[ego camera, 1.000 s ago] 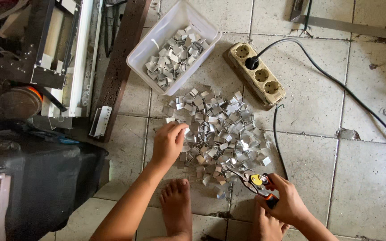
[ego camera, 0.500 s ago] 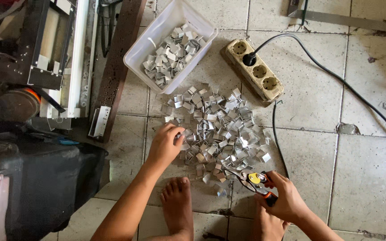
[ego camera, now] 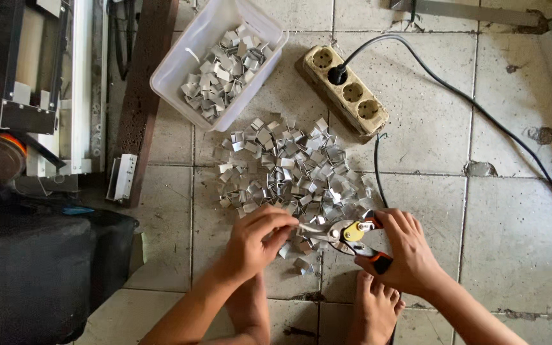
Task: The person sits on the floor and uses pliers to cut small metal pieces from a pile, placing the cut pieces into a nearby plastic container.
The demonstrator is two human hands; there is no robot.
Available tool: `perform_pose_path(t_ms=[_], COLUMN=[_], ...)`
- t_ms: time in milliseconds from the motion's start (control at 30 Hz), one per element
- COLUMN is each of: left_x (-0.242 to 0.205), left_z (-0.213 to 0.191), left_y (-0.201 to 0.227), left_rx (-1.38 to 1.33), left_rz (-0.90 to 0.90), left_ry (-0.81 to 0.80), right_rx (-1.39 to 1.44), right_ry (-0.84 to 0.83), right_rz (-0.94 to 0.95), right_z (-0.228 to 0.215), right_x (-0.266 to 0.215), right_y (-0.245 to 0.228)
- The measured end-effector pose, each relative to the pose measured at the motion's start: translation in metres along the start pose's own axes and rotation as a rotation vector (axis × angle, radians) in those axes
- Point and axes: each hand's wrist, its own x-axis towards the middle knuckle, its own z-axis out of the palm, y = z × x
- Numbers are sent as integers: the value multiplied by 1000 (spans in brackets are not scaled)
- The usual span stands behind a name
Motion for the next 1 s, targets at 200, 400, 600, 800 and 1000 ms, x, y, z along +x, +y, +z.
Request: perform_pose_path(t_ms=[200,400,600,800,1000], left_x=[21,16,17,23,24], left_z=[-16,-13,-12,-18,-24], left_y=[32,38,41,44,48], left_rx=[-34,-100,-118,-130,-43], left_rz=[42,21,32,71,135], left_ry=[1,-8,-20,-25,-48], right_rx=[-141,-77,-56,-99,-92], right_ry=[-57,94,157,3,22], right_rz=[-64,-147,-187,-142,-117], right_z=[-10,0,-8,-20,-14], right_x=[3,6,9,11,12], right_y=[10,15,15,9,6])
